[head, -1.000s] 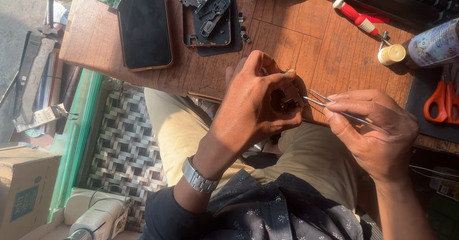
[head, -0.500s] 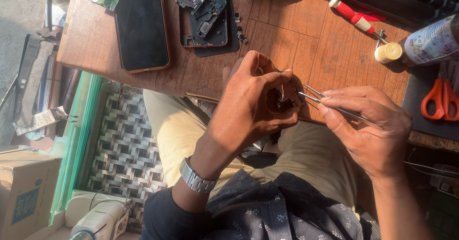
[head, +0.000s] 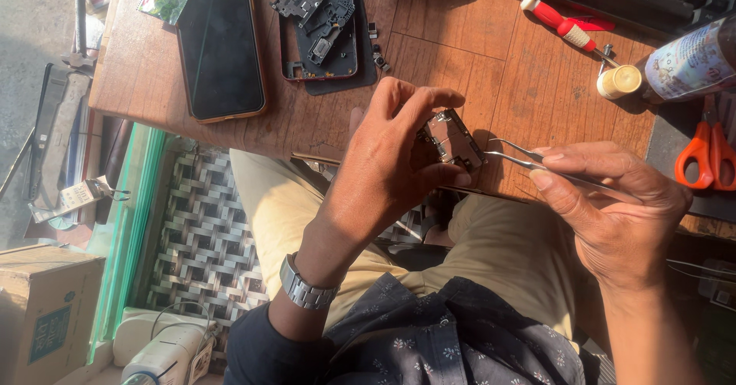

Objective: The person uses tweezers to carefully manipulate and adjust small components on a disassembled mobile phone circuit board. They also use a small brush to clean the board surface. The work is performed on a wooden table with other phone parts and tools nearby.

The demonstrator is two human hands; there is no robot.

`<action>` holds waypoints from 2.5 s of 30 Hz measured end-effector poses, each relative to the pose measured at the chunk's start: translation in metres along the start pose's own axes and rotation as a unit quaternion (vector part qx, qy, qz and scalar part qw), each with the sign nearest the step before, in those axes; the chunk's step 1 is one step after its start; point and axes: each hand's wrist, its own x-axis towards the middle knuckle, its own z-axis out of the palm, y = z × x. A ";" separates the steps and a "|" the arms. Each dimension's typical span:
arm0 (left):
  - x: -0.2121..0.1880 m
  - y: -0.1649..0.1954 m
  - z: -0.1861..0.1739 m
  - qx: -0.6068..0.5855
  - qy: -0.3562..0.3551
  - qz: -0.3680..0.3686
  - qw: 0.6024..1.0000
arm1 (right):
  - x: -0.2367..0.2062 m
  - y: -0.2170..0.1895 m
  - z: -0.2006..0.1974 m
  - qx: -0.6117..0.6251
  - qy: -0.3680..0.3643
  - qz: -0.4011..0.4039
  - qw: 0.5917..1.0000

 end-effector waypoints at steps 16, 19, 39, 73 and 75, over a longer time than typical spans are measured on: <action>0.021 -0.014 0.023 -0.094 0.009 0.006 0.996 | 0.012 0.032 -0.021 -0.020 -0.010 -0.035 0.999; 0.020 -0.018 0.018 -0.070 0.011 0.016 0.997 | 0.012 0.031 -0.016 -0.034 -0.011 -0.035 0.999; 0.023 -0.023 0.013 -0.036 0.017 0.017 0.999 | 0.020 0.025 -0.007 -0.036 -0.021 -0.035 0.999; 0.041 -0.014 -0.010 -0.020 0.015 0.009 1.000 | 0.045 -0.019 0.008 -0.155 -0.028 -0.061 0.986; 0.041 -0.014 -0.009 -0.021 0.012 0.004 1.000 | 0.046 -0.021 0.006 -0.155 -0.031 -0.059 0.986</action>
